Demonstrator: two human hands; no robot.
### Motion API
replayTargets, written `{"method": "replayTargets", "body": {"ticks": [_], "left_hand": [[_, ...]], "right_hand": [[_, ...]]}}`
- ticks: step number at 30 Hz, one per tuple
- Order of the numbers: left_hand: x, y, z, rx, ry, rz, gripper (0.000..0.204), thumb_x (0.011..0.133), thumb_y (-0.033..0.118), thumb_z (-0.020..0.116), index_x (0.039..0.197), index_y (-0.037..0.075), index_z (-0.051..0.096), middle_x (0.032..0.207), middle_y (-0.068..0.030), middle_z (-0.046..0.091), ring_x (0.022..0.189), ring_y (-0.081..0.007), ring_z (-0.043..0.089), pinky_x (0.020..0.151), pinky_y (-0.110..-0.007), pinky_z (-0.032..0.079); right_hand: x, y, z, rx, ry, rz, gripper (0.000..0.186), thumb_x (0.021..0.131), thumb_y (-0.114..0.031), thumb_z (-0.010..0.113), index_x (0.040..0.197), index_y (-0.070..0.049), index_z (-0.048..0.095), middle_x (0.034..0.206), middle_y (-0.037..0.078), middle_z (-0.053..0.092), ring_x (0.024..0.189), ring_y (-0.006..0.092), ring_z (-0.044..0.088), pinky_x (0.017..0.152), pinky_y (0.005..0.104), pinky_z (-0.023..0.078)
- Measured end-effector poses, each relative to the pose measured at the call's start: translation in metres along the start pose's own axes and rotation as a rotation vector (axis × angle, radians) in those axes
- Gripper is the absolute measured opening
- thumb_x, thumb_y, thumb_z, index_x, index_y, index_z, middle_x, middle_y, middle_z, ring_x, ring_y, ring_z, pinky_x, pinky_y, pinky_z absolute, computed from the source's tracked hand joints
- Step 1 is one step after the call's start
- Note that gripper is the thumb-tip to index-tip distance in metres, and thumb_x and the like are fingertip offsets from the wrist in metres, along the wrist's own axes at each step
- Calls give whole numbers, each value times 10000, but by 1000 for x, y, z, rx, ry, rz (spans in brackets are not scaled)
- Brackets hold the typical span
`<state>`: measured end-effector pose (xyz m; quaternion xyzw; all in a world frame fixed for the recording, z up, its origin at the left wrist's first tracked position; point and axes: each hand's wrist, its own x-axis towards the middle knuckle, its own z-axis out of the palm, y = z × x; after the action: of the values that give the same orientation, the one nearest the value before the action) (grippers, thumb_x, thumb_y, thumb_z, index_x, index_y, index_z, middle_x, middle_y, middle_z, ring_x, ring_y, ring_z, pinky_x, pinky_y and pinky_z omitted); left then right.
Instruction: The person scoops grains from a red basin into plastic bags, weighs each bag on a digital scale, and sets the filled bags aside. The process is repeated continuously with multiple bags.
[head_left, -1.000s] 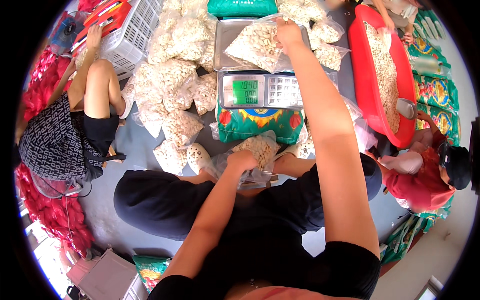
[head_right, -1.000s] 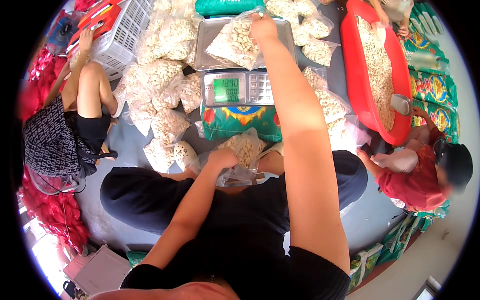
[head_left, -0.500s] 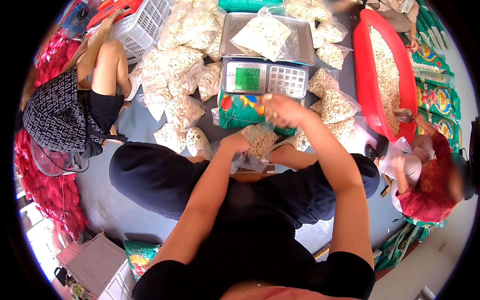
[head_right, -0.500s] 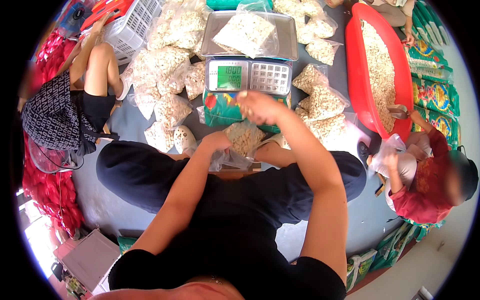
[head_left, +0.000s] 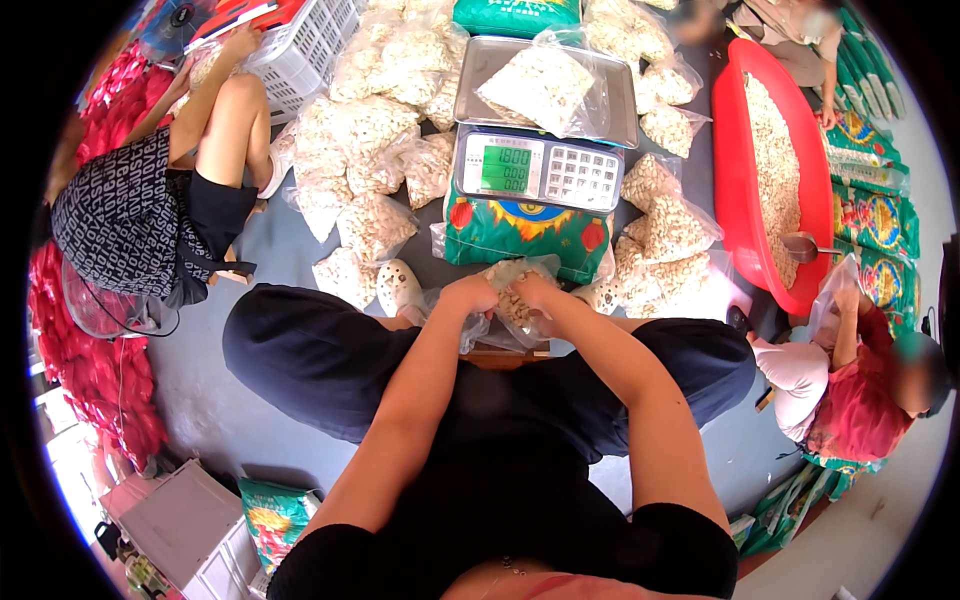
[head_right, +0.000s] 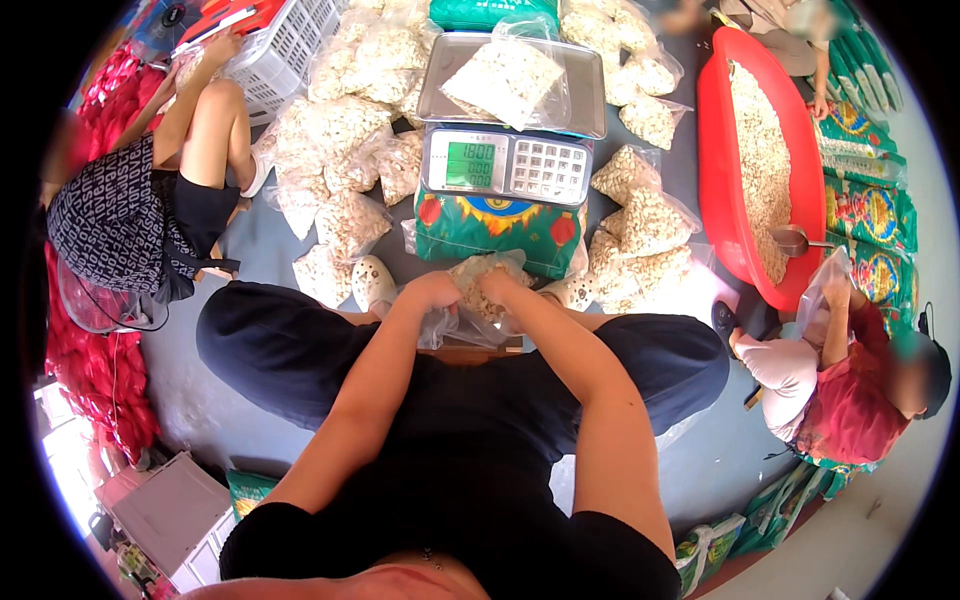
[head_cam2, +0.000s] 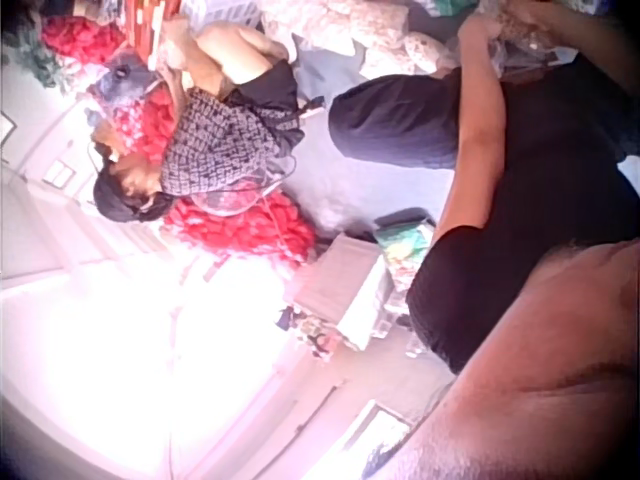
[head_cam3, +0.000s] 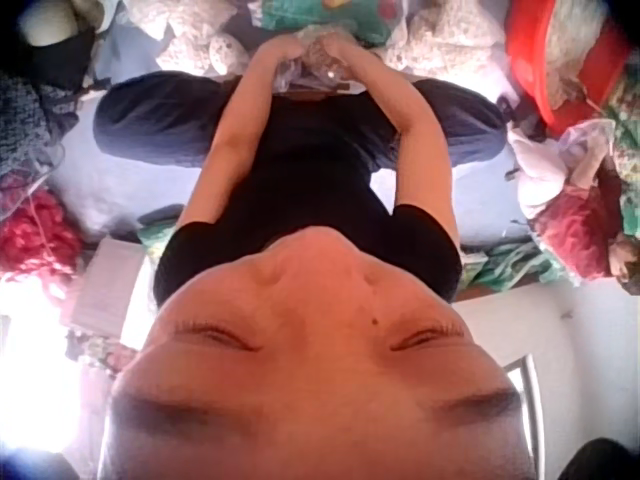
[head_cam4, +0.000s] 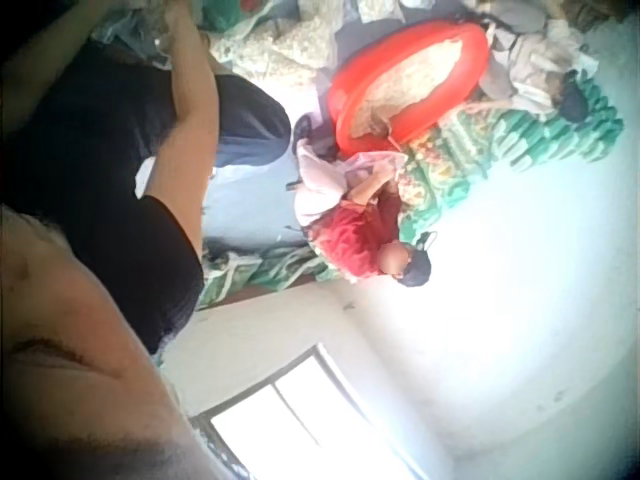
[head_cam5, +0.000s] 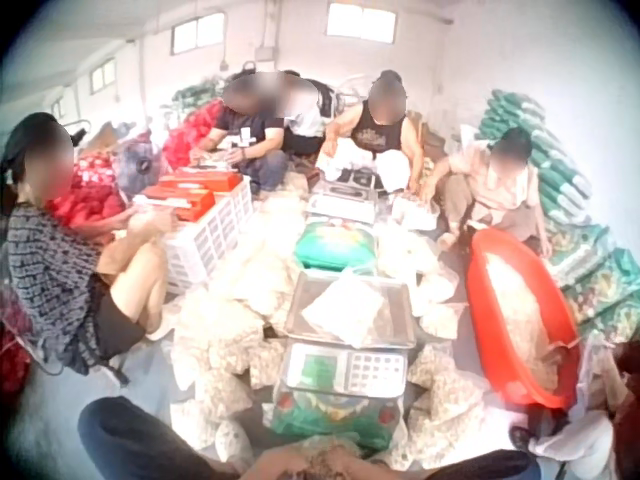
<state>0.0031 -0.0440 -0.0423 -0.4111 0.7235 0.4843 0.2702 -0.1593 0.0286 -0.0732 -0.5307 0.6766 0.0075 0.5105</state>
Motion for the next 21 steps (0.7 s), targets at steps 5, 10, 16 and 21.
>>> {"method": "replayTargets", "body": {"ticks": [5, 10, 16, 21], "left_hand": [[3, -14, 6, -22, -8, -65, 208, 700, 209, 552, 648, 121, 733, 771, -81, 700, 765, -245, 657, 709, -361, 505], [-3, 4, -1, -1, -51, -83, 152, 658, 207, 639, 746, 160, 754, 931, -99, 703, 933, -266, 657, 781, -404, 494], [-44, 25, -26, -6, -49, -115, 190, 654, 187, 642, 804, 147, 752, 966, -88, 702, 924, -267, 664, 769, -407, 496], [-46, 19, -18, 11, 34, -79, 243, 653, 197, 645, 869, 148, 744, 924, -72, 709, 908, -239, 673, 721, -394, 509]], "right_hand": [[-73, -96, -147, 156, -205, -24, 318, 893, -311, 558, 1051, -50, 648, 909, 87, 669, 698, 181, 664, 579, 297, 550], [-75, -116, -285, -10, 1214, -163, 568, 730, -543, 701, 1116, -131, 641, 1180, 223, 547, 1096, 291, 550, 920, 376, 445], [14, -130, -329, -228, 1005, 9, 554, 736, -560, 662, 1062, -112, 656, 1203, 267, 545, 1138, 367, 529, 948, 416, 428], [48, -144, -334, -404, 1129, -332, 375, 925, -334, 452, 882, -9, 634, 815, 251, 625, 821, 430, 596, 752, 471, 473]]}}
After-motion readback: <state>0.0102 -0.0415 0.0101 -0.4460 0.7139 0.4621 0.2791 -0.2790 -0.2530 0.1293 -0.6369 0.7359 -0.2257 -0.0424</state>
